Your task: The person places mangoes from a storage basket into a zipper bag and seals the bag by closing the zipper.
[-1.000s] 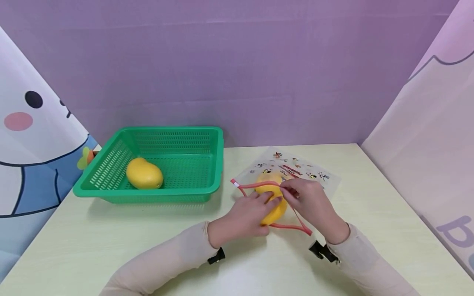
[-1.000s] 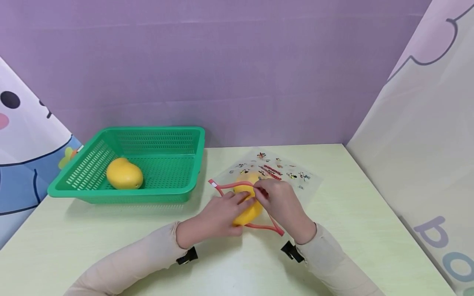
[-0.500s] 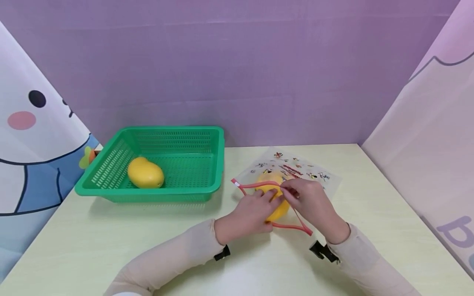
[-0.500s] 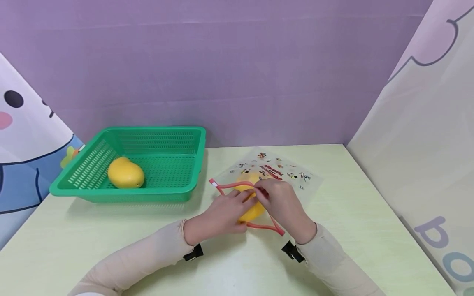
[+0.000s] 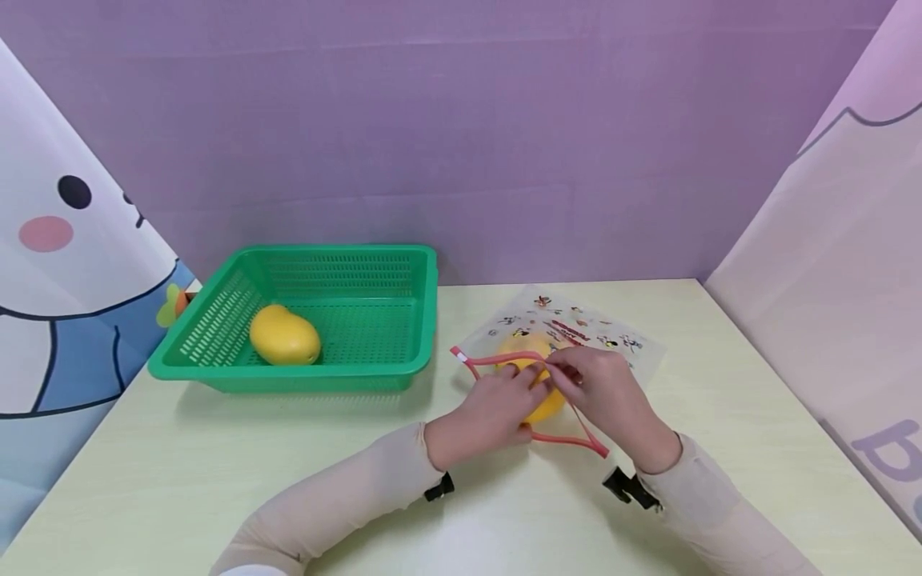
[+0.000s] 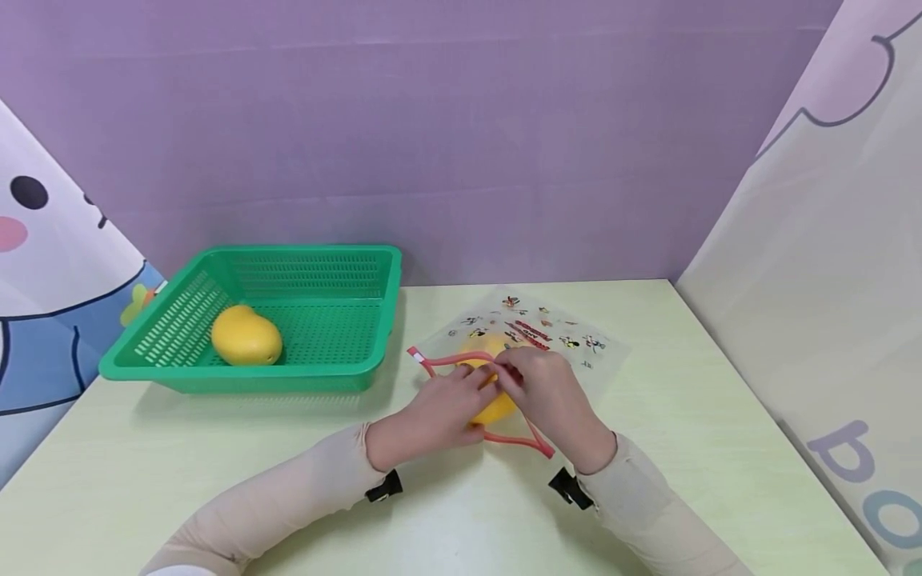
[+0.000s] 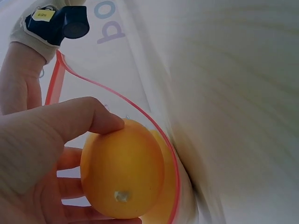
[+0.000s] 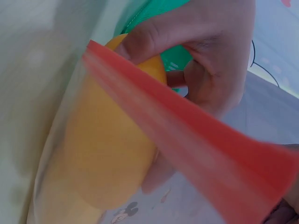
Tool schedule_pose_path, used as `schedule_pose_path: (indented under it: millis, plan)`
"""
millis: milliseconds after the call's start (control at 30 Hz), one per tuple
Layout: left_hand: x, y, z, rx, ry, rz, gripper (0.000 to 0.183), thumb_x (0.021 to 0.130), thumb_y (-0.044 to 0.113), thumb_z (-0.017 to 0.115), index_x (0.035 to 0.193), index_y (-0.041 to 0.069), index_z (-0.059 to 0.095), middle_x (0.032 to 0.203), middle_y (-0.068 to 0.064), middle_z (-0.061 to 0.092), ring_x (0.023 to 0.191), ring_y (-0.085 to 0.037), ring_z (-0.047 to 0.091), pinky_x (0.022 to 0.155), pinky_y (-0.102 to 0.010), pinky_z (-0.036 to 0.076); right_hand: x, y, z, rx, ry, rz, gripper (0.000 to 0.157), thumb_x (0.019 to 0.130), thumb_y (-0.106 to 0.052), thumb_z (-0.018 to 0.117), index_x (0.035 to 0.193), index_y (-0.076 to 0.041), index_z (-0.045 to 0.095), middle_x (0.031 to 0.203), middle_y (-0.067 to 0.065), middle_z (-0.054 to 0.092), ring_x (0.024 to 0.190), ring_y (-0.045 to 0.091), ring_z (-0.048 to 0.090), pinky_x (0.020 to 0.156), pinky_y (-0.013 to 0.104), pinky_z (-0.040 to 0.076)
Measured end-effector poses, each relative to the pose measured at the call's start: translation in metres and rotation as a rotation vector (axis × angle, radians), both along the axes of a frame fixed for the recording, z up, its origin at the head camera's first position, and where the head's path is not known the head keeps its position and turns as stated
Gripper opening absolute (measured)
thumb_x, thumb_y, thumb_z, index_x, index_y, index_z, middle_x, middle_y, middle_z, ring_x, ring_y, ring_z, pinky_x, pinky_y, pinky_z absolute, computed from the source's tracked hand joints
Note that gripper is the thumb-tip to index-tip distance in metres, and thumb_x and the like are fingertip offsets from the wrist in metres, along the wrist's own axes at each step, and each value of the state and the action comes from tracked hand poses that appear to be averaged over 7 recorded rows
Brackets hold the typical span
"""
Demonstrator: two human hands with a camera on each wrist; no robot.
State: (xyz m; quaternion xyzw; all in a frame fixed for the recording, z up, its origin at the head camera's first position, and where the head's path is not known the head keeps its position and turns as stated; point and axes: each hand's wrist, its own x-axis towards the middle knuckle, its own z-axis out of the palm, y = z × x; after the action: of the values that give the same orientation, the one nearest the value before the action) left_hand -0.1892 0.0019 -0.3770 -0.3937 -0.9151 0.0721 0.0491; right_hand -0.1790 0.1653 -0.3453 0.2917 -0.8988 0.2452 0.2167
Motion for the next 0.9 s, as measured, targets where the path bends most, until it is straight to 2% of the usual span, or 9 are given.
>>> schedule_pose_path:
  millis: [233,433,733,900]
  plan:
    - [-0.003,0.001,-0.001,-0.012,0.003,0.019,0.070,0.082,0.040,0.068,0.144,0.021,0.040,0.143,-0.006,0.044,0.101,-0.021,0.057,0.058,-0.025,0.052,0.000,-0.001,0.000,-0.008,-0.001,0.010,0.007,0.078,-0.001,0.073,0.085,-0.001,0.071,0.079,0.006,0.070,0.059,0.009,0.060,0.055,0.020,0.051]
    - [-0.007,0.003,-0.005,-0.003,-0.001,0.026,0.070,0.082,0.034,0.068,0.145,0.023,0.038,0.140,-0.006,0.046,0.093,-0.019,0.057,0.044,-0.020,0.042,0.000,0.000,-0.001,-0.011,0.005,0.004,0.008,0.078,-0.001,0.073,0.085,-0.001,0.072,0.081,0.007,0.070,0.061,0.011,0.062,0.056,0.022,0.052]
    - [-0.010,0.007,-0.010,-0.015,0.000,0.060,0.071,0.082,0.032,0.069,0.145,0.023,0.037,0.137,-0.004,0.048,0.090,-0.017,0.057,0.039,-0.019,0.034,0.000,-0.001,-0.003,-0.028,0.016,0.015,0.008,0.077,0.000,0.073,0.085,0.000,0.072,0.081,0.007,0.070,0.061,0.011,0.063,0.056,0.022,0.052]
    - [-0.011,0.010,-0.010,-0.037,-0.024,0.097,0.071,0.082,0.033,0.069,0.145,0.025,0.037,0.135,-0.002,0.049,0.088,-0.016,0.055,0.038,-0.020,0.034,-0.001,-0.002,-0.003,-0.040,0.025,0.020,0.007,0.077,0.000,0.072,0.084,0.000,0.072,0.079,0.007,0.070,0.060,0.010,0.061,0.055,0.022,0.051]
